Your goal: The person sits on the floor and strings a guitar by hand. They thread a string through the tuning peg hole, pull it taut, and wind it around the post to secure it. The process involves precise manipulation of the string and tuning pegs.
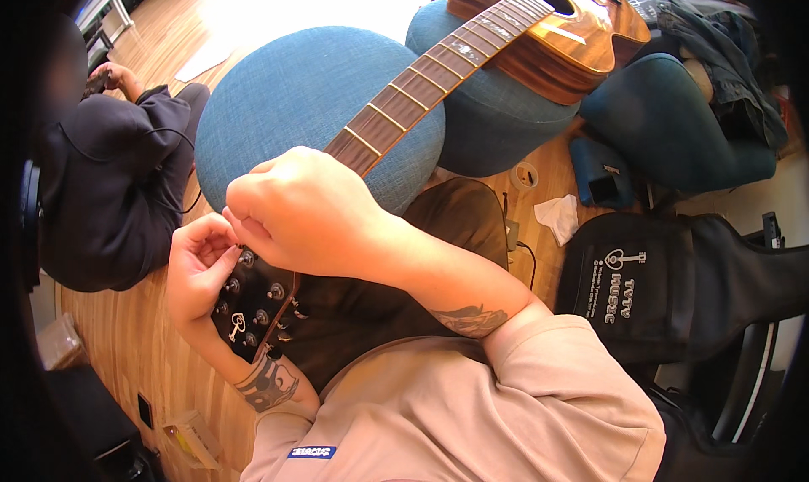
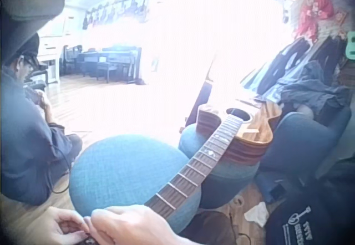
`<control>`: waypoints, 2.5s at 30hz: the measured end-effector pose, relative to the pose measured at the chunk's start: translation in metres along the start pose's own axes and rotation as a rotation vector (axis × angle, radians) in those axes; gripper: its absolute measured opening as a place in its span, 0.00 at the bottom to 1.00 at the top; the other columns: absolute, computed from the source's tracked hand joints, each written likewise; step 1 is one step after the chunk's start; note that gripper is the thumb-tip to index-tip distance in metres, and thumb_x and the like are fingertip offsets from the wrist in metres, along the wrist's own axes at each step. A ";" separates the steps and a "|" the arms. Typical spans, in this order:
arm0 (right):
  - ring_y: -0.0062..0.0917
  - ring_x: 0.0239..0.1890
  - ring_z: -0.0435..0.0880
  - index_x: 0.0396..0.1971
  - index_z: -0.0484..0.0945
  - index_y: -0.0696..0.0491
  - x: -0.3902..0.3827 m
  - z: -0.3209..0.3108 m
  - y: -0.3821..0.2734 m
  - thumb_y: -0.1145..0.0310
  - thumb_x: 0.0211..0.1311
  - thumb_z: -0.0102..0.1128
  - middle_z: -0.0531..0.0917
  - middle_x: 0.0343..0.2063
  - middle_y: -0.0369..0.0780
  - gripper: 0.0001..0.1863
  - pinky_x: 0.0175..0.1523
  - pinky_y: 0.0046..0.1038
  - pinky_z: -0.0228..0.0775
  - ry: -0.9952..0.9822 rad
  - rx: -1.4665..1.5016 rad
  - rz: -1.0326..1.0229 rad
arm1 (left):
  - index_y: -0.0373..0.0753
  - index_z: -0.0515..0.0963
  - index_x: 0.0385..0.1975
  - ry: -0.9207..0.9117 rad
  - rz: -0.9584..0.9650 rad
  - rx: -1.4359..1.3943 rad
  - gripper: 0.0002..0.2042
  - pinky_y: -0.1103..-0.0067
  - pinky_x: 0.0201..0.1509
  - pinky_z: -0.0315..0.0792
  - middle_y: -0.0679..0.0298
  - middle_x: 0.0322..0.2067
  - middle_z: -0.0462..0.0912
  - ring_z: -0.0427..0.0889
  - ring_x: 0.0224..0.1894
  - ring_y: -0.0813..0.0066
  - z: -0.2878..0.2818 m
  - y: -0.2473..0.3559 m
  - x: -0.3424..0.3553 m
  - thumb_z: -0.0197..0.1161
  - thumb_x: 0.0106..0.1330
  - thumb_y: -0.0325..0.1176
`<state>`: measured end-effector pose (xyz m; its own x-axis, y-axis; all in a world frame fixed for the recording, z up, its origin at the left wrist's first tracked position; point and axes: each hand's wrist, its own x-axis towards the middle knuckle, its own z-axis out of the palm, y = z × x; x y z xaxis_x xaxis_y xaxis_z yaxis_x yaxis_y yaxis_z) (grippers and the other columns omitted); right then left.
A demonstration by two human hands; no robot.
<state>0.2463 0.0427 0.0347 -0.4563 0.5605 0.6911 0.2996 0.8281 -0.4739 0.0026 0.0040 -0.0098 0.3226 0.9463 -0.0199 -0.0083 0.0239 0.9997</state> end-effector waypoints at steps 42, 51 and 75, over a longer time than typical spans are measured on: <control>0.32 0.15 0.60 0.15 0.64 0.52 0.002 -0.009 -0.008 0.69 0.59 0.78 0.59 0.12 0.36 0.26 0.22 0.31 0.55 -0.008 -0.088 0.064 | 0.31 0.82 0.43 -0.078 0.051 0.159 0.04 0.82 0.61 0.78 0.63 0.48 0.87 0.85 0.53 0.82 0.005 0.002 0.005 0.61 0.75 0.18; 0.14 0.18 0.51 0.14 0.58 0.50 0.003 -0.009 -0.005 0.74 0.59 0.83 0.54 0.13 0.28 0.34 0.23 0.24 0.41 0.019 -0.090 -0.023 | 0.30 0.84 0.46 0.018 -0.109 0.093 0.05 0.82 0.59 0.78 0.61 0.47 0.89 0.86 0.50 0.82 0.007 0.011 0.000 0.65 0.74 0.21; 0.28 0.12 0.64 0.13 0.63 0.49 0.002 0.000 -0.001 0.71 0.59 0.79 0.63 0.10 0.33 0.28 0.20 0.29 0.57 0.038 0.002 -0.029 | 0.29 0.82 0.47 0.007 0.014 0.144 0.09 0.80 0.58 0.78 0.65 0.41 0.87 0.85 0.48 0.81 0.009 0.004 -0.001 0.59 0.72 0.13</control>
<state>0.2447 0.0434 0.0363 -0.4323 0.5364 0.7248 0.2847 0.8439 -0.4548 0.0110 0.0006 -0.0052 0.3171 0.9484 -0.0055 0.1231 -0.0354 0.9918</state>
